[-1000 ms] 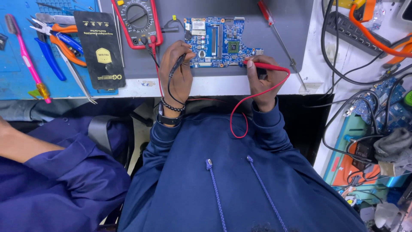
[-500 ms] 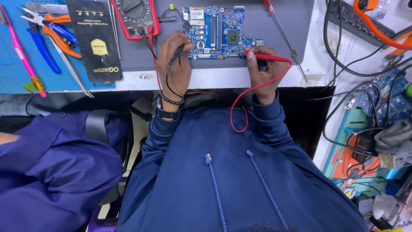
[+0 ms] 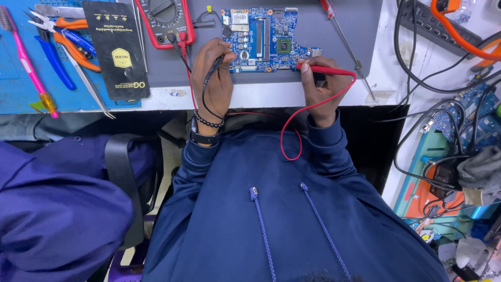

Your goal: The person uses a multimeter to test a blue circuit board on a workbench. They hold the red and black probes and touch various points on the board while another person sits nearby.

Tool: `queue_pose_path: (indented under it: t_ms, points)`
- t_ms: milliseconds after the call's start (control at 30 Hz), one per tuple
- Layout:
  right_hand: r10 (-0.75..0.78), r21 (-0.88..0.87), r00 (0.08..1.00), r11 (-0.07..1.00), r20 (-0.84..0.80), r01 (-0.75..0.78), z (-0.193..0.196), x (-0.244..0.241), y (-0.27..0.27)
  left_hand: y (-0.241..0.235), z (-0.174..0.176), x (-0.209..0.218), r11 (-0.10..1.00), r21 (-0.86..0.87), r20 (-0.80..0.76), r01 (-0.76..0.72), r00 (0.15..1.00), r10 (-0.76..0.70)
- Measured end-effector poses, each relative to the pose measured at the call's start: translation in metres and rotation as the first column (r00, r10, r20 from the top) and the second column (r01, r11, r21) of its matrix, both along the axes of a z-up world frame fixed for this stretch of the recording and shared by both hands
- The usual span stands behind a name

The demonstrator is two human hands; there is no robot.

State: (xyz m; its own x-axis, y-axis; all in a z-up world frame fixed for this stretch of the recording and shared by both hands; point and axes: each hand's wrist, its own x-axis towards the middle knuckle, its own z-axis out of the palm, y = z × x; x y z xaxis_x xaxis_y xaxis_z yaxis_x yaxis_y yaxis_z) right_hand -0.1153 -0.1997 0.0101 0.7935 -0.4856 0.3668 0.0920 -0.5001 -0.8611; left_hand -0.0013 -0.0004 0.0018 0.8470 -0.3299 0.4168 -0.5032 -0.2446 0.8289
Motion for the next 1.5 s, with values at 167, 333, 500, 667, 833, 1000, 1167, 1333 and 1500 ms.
queue_pose_path:
  t_ms: [167,333,500,667,833,1000,1167,1333,1500]
  points:
    - [-0.005,-0.012,1.0,1.0,0.003,0.005,0.0005,-0.0001,-0.0001,-0.0003,0.0011,-0.0005,1.0,0.008,0.01,0.003,1.0,-0.003]
    - [-0.001,-0.029,1.0,1.0,0.003,0.001,0.0002,-0.0002,-0.0001,-0.0001,0.0007,-0.0013,1.0,0.026,-0.011,-0.013,1.0,0.013]
    - [-0.005,-0.025,1.0,1.0,-0.007,0.005,0.0018,-0.0006,0.0003,0.0001,-0.0002,-0.0014,0.999,0.033,-0.002,-0.002,1.0,0.002]
    - [-0.001,-0.017,1.0,1.0,-0.018,0.001,0.0011,0.0001,0.0001,0.0007,-0.0006,-0.0009,0.998,0.056,-0.012,-0.015,1.0,0.016]
    - [0.0,-0.011,1.0,1.0,-0.008,0.0,0.0026,0.0016,0.0009,0.0008,-0.0002,0.0003,1.0,0.022,-0.005,0.002,1.0,-0.002]
    - [-0.011,-0.041,1.0,0.999,-0.004,0.011,-0.0015,0.0002,-0.0008,0.0001,-0.0001,0.0002,1.0,0.016,-0.045,-0.006,0.999,0.006]
    - [-0.007,-0.032,1.0,0.999,-0.009,0.007,0.0021,0.0008,0.0018,0.0013,-0.0008,-0.0005,1.0,0.021,-0.038,0.002,0.999,-0.001]
    - [-0.01,-0.033,1.0,0.999,-0.013,0.009,0.001,0.0012,0.001,0.0017,-0.0022,-0.0003,1.0,0.024,-0.039,0.0,0.999,0.001]
    - [-0.003,-0.035,1.0,0.999,0.0,0.003,-0.0013,0.0006,0.0006,0.0007,-0.0016,-0.0008,1.0,0.011,-0.037,-0.006,0.999,0.006]
